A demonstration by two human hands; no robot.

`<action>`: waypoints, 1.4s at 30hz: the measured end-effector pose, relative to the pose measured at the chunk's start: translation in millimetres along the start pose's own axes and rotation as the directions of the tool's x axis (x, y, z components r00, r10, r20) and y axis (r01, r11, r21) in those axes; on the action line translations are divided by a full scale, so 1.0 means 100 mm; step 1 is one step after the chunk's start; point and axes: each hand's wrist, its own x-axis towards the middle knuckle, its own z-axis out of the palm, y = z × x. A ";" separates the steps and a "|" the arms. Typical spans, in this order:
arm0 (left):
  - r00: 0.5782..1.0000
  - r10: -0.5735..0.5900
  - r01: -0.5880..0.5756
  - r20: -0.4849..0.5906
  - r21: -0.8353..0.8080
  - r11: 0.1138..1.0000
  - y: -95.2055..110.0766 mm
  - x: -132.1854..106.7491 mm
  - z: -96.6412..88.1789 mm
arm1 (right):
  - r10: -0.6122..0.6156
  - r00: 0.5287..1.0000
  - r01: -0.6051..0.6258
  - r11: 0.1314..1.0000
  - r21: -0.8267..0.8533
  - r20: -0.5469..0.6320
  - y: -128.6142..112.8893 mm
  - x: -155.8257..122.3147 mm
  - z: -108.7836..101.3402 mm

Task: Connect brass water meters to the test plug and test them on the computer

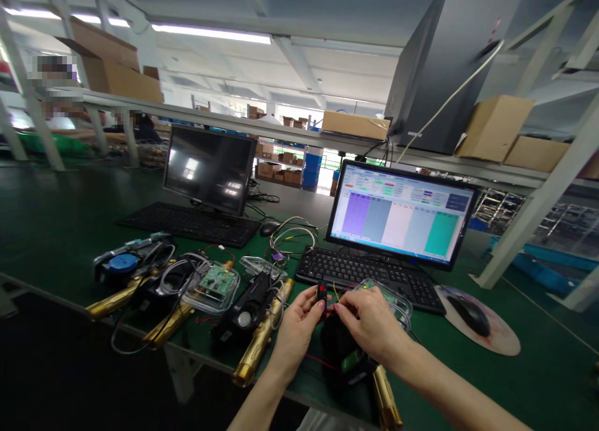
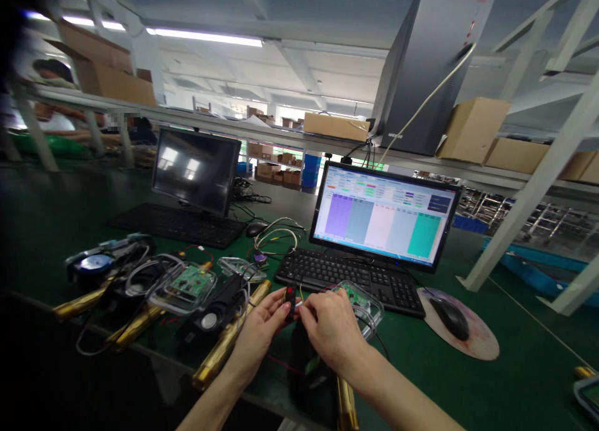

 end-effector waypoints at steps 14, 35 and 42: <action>0.994 0.085 -0.062 -0.074 0.269 0.961 -0.03 0.00 -0.01 | -0.081 0.993 0.081 0.997 0.008 0.087 -0.04 -0.13 -0.03; 0.995 0.001 0.026 -0.101 0.269 0.963 1.07 0.33 0.26 | 0.378 0.878 -0.360 0.926 -0.114 0.294 0.14 -0.30 -0.34; 0.982 0.142 -0.069 -0.125 0.463 0.884 1.29 0.39 -0.01 | 0.456 0.824 -0.514 0.851 0.107 0.336 0.14 -0.17 -0.15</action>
